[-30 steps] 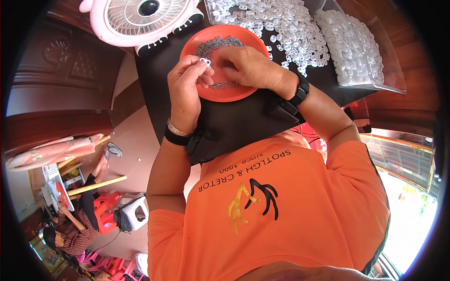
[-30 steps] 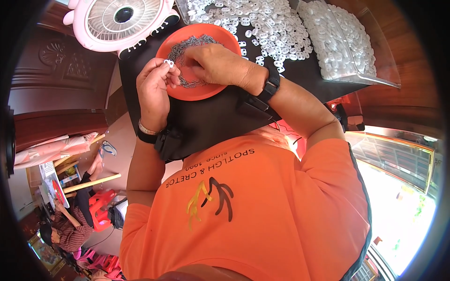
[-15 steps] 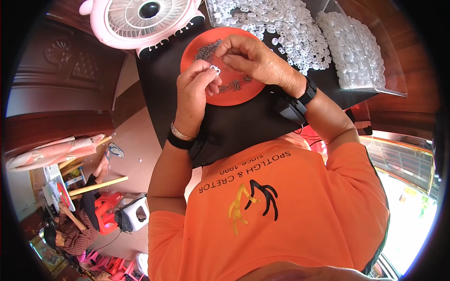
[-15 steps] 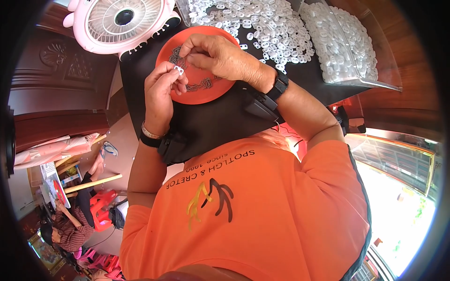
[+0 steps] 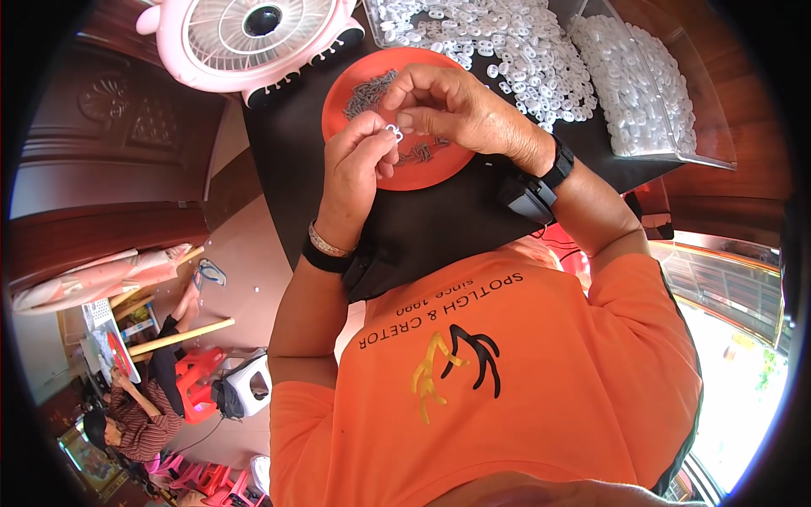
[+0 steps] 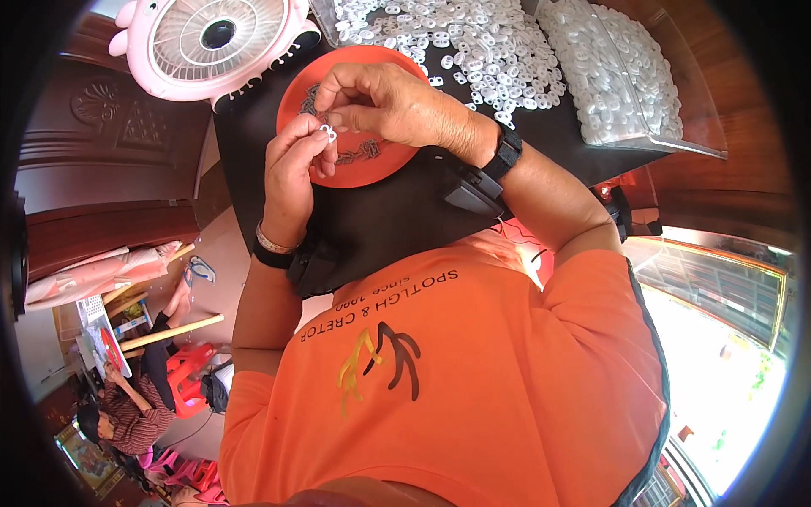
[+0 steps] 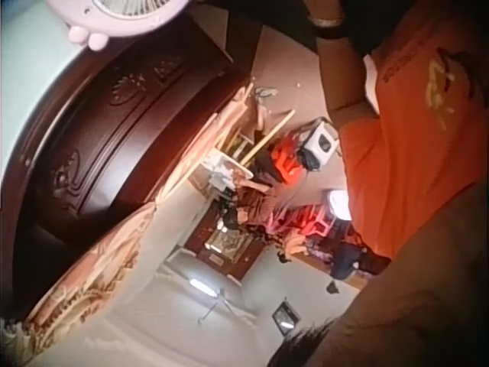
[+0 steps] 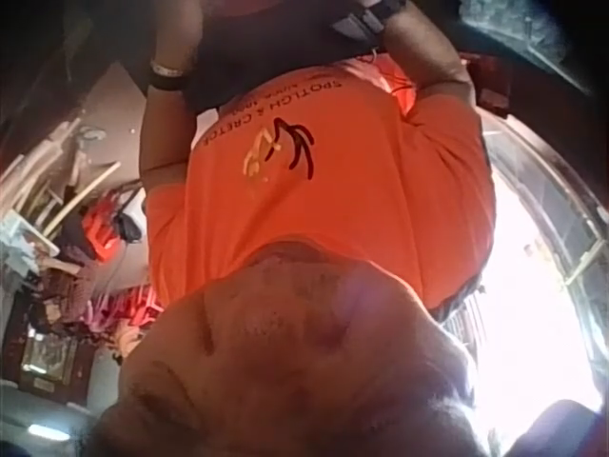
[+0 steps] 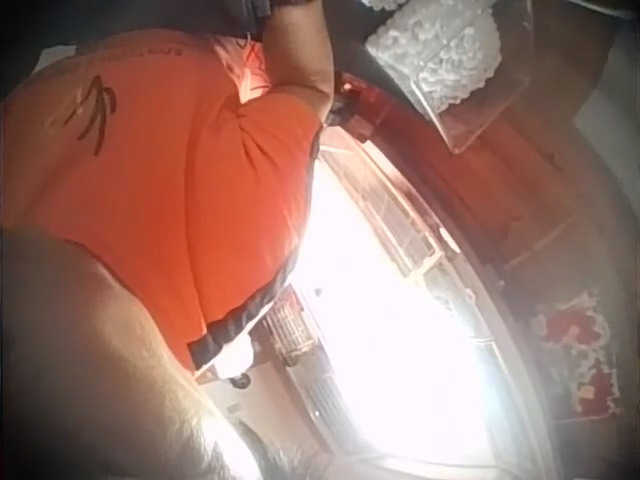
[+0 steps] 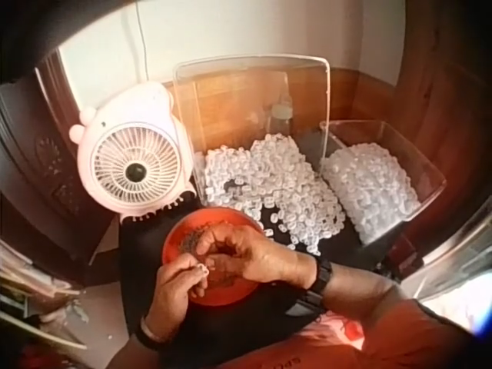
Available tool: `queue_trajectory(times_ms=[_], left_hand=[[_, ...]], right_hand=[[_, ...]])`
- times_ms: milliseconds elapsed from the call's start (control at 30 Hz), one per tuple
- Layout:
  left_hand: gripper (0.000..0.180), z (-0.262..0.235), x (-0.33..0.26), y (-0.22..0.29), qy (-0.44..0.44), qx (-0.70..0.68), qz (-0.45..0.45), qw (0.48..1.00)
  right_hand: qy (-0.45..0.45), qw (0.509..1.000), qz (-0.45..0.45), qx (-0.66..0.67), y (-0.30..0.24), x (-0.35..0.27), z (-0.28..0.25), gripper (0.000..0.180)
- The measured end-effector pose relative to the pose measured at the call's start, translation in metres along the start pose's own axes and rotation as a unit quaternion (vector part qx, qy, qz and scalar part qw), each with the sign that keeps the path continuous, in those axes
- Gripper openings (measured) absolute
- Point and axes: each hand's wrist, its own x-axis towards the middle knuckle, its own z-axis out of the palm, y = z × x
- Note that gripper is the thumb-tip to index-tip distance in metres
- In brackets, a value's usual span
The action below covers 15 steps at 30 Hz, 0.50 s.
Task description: Attaching small metal rings onto white plastic mounting clips manually.
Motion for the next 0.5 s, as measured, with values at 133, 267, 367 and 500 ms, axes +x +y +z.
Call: queue_trajectory(times_ms=[133, 267, 367, 500], left_hand=[[0.017, -0.001, 0.001, -0.001, 0.009, 0.003, 0.000, 1.000], [0.019, -0.002, 0.001, -0.002, -0.008, 0.027, 0.007, 1.000], [0.019, -0.002, 0.001, -0.001, -0.002, 0.033, -0.005, 0.999], [0.019, -0.002, 0.000, -0.001, -0.005, 0.041, 0.005, 0.999]], right_hand=[[-0.008, 1.000, 0.029, 0.008, -0.005, -0.001, -0.001, 0.013], [-0.005, 1.000, 0.000, -0.004, -0.002, -0.001, 0.000, 0.012], [-0.009, 1.000, 0.002, -0.011, -0.001, -0.001, -0.001, 0.012], [-0.008, 0.999, 0.004, -0.031, -0.004, -0.001, -0.001, 0.012]])
